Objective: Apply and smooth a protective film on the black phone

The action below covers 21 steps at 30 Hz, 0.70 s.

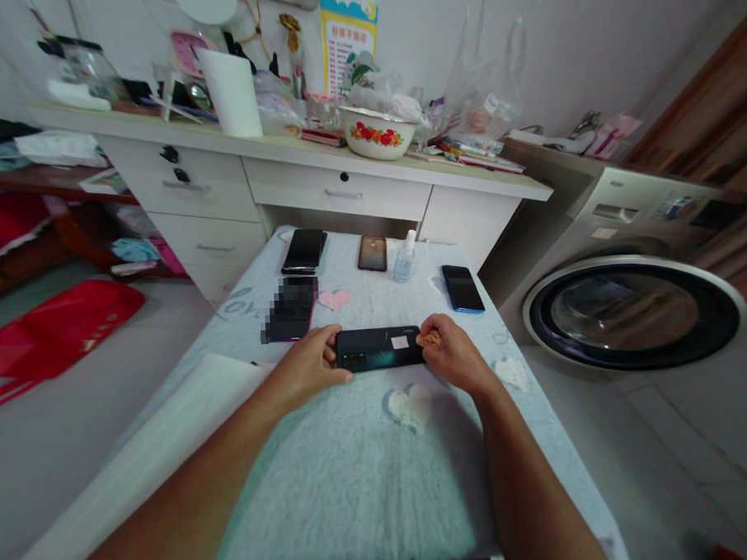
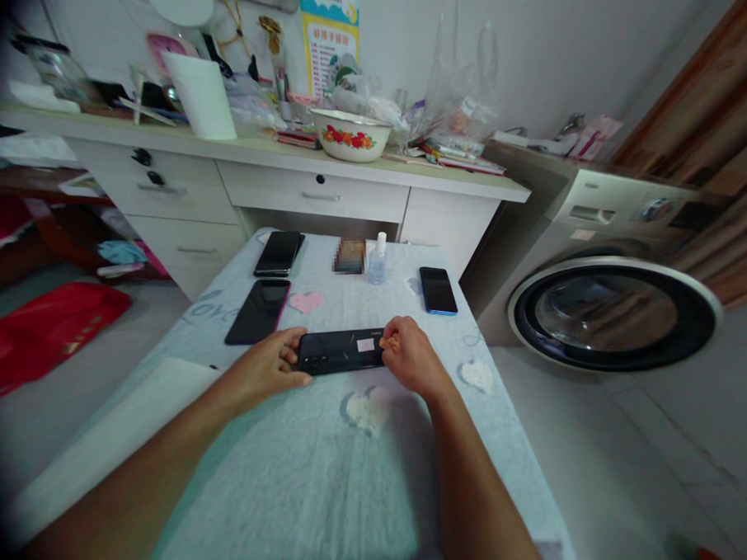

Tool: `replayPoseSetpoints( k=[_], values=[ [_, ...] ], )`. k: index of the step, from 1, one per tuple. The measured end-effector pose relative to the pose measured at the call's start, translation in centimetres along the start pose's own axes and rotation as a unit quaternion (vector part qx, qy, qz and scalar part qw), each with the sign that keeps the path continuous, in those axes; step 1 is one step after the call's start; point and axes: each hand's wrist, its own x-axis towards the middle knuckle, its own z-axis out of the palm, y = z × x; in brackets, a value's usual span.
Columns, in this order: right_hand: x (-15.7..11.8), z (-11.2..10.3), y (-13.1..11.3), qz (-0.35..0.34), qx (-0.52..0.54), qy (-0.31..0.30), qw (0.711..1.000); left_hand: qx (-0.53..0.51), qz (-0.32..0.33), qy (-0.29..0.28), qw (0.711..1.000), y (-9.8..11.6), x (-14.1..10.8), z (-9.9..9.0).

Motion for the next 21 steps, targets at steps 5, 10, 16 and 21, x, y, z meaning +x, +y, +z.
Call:
replayPoseSetpoints(
  k=[5, 10, 16, 21],
  values=[
    [0.2, 0.9, -0.1, -0.011, 0.009, 0.014, 1.000, 0.043, 0.026, -0.010, 0.999, 0.5, 0.0, -0.3],
    [0.4, 1.3, -0.1, -0.005, -0.008, 0.004, 1.000, 0.119, 0.047, -0.024, 0.991, 0.7, -0.1, -0.3],
    [0.4, 1.1, 0.2, -0.024, -0.082, -0.015, 0.996, 0.170, 0.072, -0.044, 0.982, 0.3, 0.1, -0.3],
    [0.5, 0.4, 1.1, 0.004, -0.111, -0.033, 0.993, 0.178, 0.091, -0.052, 0.979, -0.1, 0.2, -0.5]
  ],
)
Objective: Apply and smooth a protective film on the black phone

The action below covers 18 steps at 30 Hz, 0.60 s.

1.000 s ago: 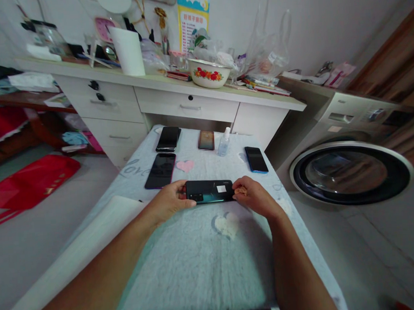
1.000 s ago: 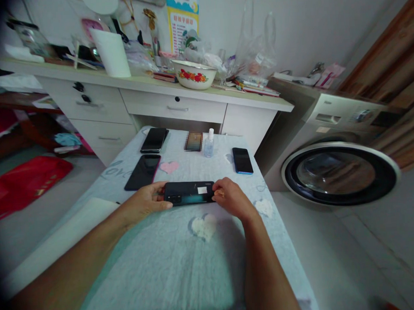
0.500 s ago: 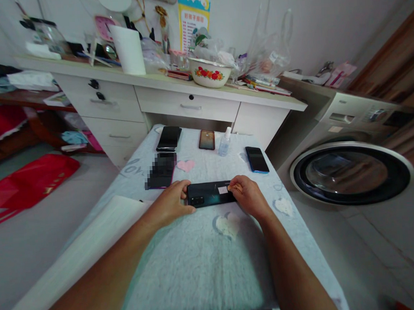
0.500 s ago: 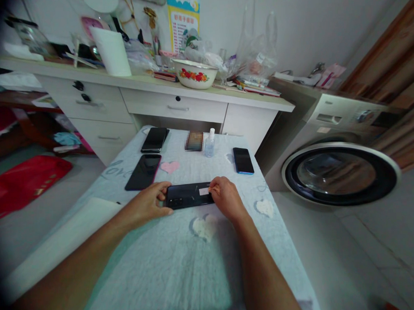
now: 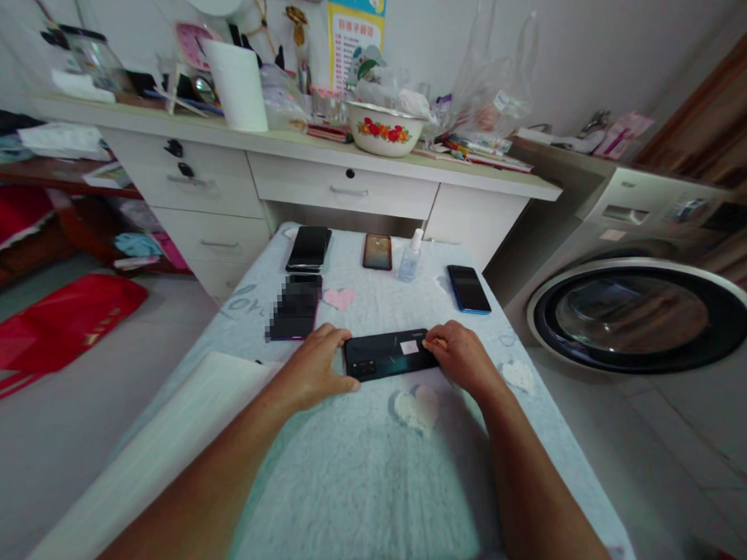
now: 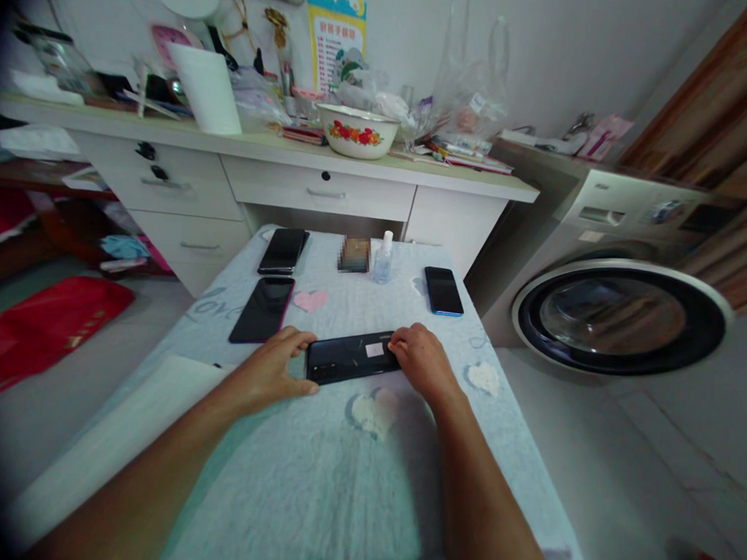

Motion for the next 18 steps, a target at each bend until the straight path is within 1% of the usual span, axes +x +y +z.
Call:
replayPoseSetpoints(
  k=[4, 8, 13, 18],
  values=[
    [0.1, 0.0, 0.0, 0.007, -0.027, 0.014, 1.000, -0.001, 0.006, -0.003, 1.000, 0.1, 0.0, -0.1],
    [0.2, 0.5, -0.8, 0.000, -0.028, 0.014, 1.000, -0.004, 0.000, -0.008, 1.000, 0.5, 0.0, -0.4],
    [0.2, 1.4, -2.3, -0.034, -0.033, 0.011, 0.999, -0.010, 0.006, -0.009, 1.000, 0.7, 0.0, -0.5],
    [0.1, 2.0, -4.0, -0.074, -0.016, -0.015, 0.997, -0.011, 0.006, -0.015, 1.000, 0.6, 0.0, -0.5]
  ],
)
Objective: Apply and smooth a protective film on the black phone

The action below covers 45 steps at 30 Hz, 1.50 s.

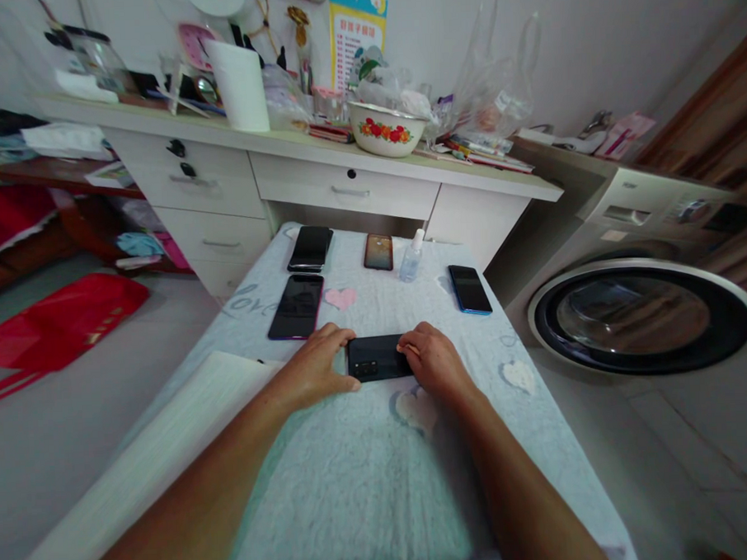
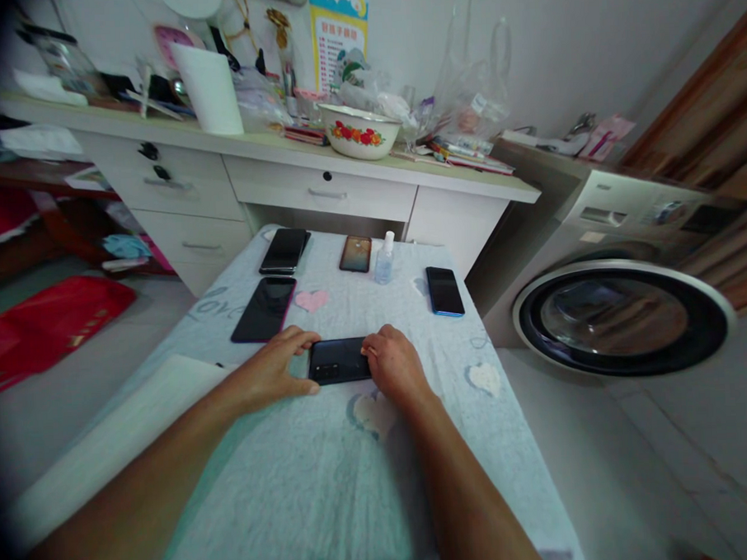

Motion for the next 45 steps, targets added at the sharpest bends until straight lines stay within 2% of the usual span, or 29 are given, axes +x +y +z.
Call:
replayPoseSetpoints(
  k=[5, 10, 20, 25, 34, 42, 45],
  values=[
    [0.1, 0.7, -1.2, -0.033, 0.003, -0.007, 0.999, -0.005, -0.009, -0.005, 1.000, 0.2, 0.0, 0.0],
    [0.1, 1.2, -1.3, -0.056, 0.012, 0.000, 0.998, 0.017, -0.015, -0.003, 1.000, 0.4, 0.0, 0.2],
    [0.1, 0.2, 1.2, 0.023, -0.018, 0.047, 0.998, 0.144, -0.043, -0.040, 0.988, 2.1, 0.6, -0.5],
    [0.0, -0.2, 2.5, 0.062, -0.024, 0.071, 0.995, 0.142, -0.054, -0.052, 0.987, 2.5, 1.4, -0.8],
    [0.2, -0.2, 2.2, 0.109, -0.044, 0.076, 0.990, 0.118, -0.017, -0.051, 0.992, 1.4, 1.5, -0.5],
    [0.7, 0.6, 0.6, 0.088, -0.033, 0.055, 0.994, 0.073, 0.038, -0.047, 0.996, -0.6, 1.2, -0.1],
    [0.8, 0.9, -0.2, 0.074, -0.035, 0.047, 0.996, 0.062, 0.039, -0.053, 0.996, -0.8, 1.2, -0.2]
  ],
)
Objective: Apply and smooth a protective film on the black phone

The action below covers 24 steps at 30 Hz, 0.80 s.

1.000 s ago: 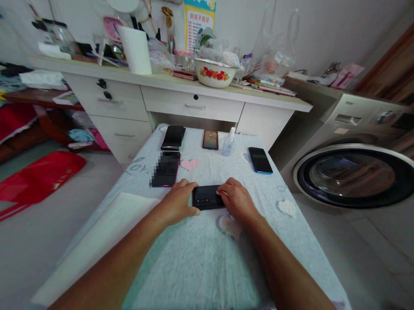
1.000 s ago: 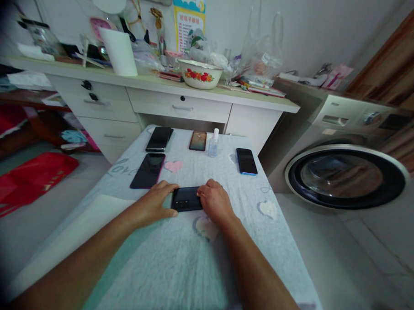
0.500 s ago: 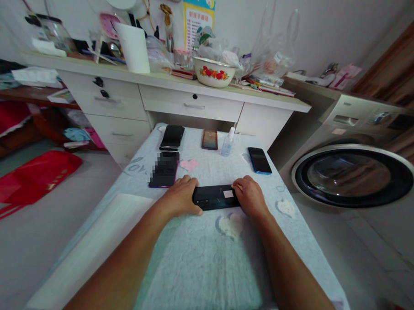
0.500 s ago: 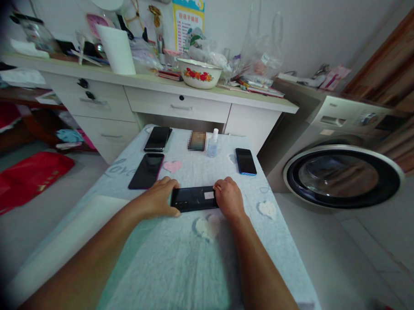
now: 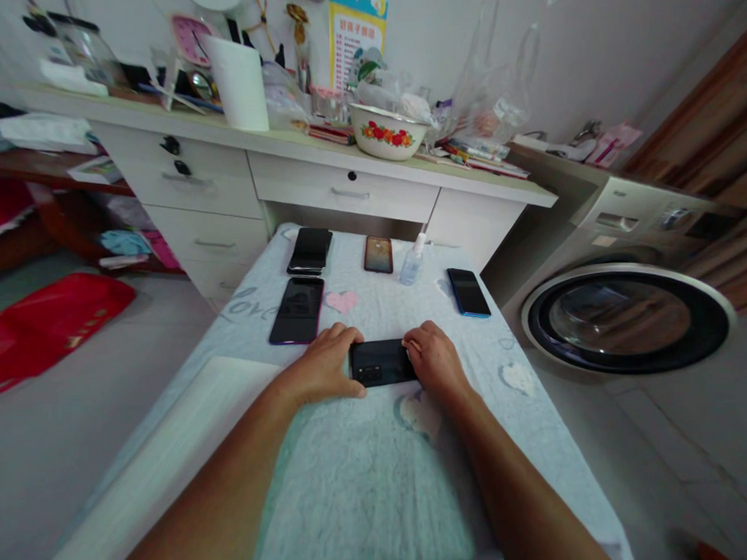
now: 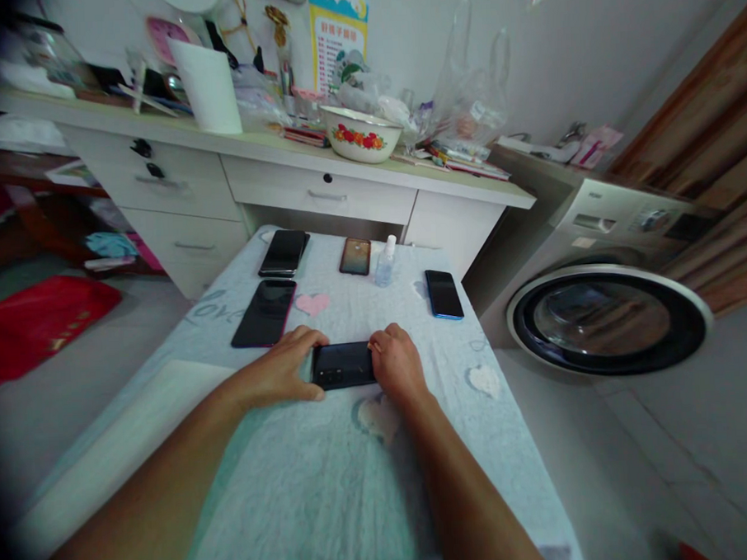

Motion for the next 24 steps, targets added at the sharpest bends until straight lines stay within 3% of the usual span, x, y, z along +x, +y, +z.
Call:
replayPoseSetpoints(
  k=[11, 18, 24],
  values=[
    [0.9, -0.1, -3.0, -0.065, -0.023, -0.083, 0.994, -0.010, -0.017, 0.008, 1.000, 0.6, 0.0, -0.2],
    [0.6, 1.0, -3.7, -0.095, 0.007, -0.052, 0.994, -0.016, -0.018, 0.012, 1.000, 0.6, 0.1, -0.1],
    [0.7, 0.6, -2.2, -0.065, 0.001, -0.029, 0.997, -0.017, -0.007, 0.012, 1.000, 0.5, 0.0, -0.1]
  ],
)
